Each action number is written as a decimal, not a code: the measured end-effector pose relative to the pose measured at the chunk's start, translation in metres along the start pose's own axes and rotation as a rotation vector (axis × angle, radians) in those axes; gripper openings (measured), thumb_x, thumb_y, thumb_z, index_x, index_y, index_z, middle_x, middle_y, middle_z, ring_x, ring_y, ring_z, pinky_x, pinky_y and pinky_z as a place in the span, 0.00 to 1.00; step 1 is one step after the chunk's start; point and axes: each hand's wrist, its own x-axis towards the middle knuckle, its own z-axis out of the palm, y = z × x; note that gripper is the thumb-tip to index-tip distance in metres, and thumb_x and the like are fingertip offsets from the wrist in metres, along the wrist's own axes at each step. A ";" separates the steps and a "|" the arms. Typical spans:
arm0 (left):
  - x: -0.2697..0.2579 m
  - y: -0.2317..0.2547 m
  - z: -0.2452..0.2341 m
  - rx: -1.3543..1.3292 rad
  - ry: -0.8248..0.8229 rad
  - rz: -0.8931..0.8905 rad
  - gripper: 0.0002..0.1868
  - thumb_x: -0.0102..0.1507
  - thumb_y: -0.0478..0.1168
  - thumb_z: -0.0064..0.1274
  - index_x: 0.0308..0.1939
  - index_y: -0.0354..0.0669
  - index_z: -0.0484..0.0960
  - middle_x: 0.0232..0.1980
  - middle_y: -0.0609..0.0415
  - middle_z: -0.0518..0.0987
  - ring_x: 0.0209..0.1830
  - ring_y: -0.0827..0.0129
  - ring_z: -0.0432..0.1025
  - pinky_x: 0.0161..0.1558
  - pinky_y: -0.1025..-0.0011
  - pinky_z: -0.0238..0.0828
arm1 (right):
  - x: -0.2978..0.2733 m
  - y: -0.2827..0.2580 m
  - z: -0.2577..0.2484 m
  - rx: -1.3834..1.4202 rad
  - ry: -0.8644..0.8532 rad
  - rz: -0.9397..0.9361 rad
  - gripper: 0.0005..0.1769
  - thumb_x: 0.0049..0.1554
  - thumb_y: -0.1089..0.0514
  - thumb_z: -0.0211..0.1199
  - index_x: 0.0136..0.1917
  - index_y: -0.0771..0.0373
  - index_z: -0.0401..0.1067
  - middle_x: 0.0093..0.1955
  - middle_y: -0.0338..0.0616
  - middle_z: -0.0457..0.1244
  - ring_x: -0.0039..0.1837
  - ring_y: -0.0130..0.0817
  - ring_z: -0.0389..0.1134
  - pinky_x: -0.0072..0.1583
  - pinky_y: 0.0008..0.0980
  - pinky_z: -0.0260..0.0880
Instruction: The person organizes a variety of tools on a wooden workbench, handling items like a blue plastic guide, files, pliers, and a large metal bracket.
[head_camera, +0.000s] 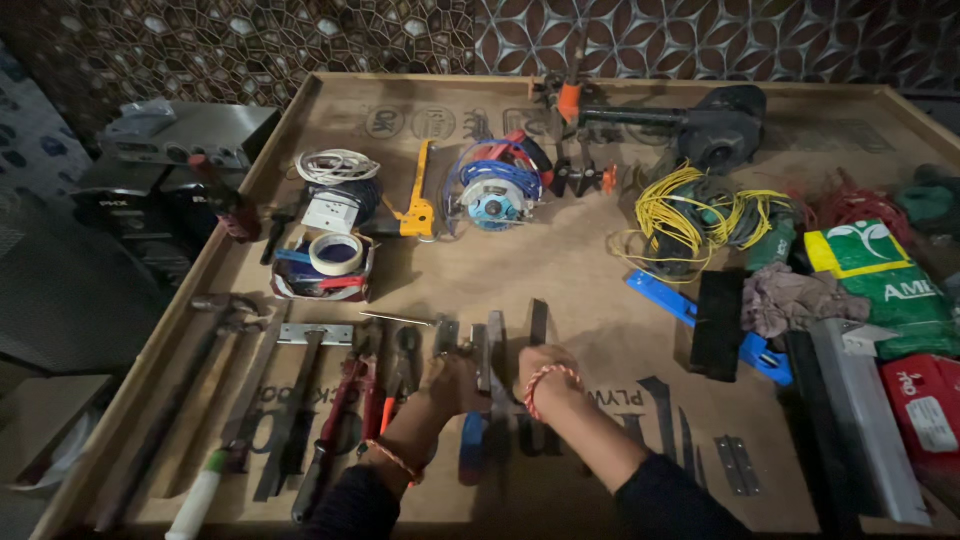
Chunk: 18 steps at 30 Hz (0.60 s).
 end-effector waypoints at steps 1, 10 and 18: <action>0.000 -0.001 0.004 -0.077 0.023 0.008 0.36 0.43 0.67 0.66 0.37 0.39 0.85 0.34 0.37 0.81 0.38 0.45 0.78 0.44 0.49 0.75 | -0.007 -0.006 -0.002 0.036 0.048 0.014 0.23 0.51 0.54 0.66 0.60 0.55 0.77 0.69 0.48 0.65 0.70 0.43 0.67 0.67 0.45 0.71; -0.004 0.013 -0.037 -0.094 -0.123 -0.059 0.42 0.45 0.66 0.66 0.48 0.34 0.81 0.39 0.34 0.82 0.44 0.42 0.78 0.49 0.48 0.73 | -0.040 0.018 -0.006 0.146 0.311 -0.163 0.31 0.50 0.46 0.70 0.63 0.61 0.72 0.67 0.51 0.64 0.68 0.49 0.66 0.67 0.43 0.66; -0.006 0.014 -0.042 -0.088 -0.073 -0.042 0.44 0.40 0.63 0.70 0.49 0.33 0.81 0.44 0.37 0.82 0.45 0.46 0.79 0.50 0.52 0.75 | -0.001 0.057 0.043 0.358 0.314 -0.513 0.42 0.36 0.48 0.84 0.61 0.62 0.75 0.64 0.49 0.63 0.68 0.45 0.65 0.67 0.38 0.66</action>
